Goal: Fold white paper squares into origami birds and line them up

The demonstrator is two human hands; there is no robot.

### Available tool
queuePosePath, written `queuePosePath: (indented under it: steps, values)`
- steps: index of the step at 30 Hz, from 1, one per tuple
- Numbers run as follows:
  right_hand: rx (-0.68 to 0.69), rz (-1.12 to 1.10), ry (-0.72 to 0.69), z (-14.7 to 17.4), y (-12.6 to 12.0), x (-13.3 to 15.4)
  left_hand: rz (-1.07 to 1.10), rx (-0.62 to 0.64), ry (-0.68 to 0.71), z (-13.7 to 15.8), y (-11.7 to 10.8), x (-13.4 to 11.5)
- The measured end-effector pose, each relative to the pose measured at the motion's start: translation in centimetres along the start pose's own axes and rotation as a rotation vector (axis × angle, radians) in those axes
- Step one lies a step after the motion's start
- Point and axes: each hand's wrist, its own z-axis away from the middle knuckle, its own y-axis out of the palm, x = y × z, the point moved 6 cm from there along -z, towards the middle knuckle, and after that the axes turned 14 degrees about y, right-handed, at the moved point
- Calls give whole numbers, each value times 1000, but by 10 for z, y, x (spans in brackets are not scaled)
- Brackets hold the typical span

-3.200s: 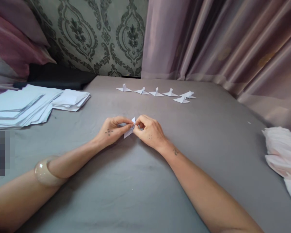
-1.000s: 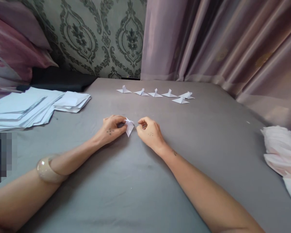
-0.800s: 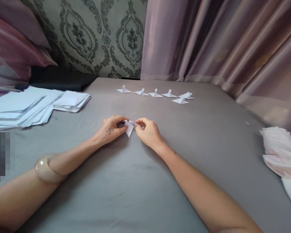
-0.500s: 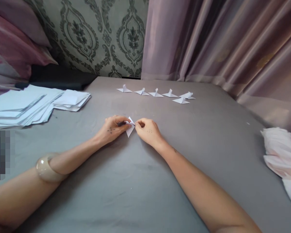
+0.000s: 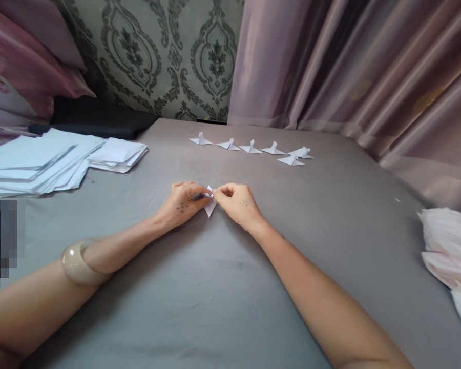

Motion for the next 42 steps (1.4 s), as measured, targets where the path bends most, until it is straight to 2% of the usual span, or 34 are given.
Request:
queuePosePath:
  steps: [7,12,17,22,30,36,42]
  values:
    - [45,27,50,-2,4,-6,1,8,15,0,1,-2]
    - [-21,82,9,-3,2,-4,13,-12,7,0,0,-1]
    - [-22,95,-17,-2,3,-2,14,-18,9,0,1,0]
    - [-8,24,72,-4,2,-5,34,-36,13,0,0,-1]
    - [20,12,115,-7,1,-9,34,-25,7,-1,0,-1]
    - [72,-30,237,-7,5,-14,47,-19,18,-1,1,0]
    - [100,-32,272,-10,3,-17,66,-24,11,-1,2,2]
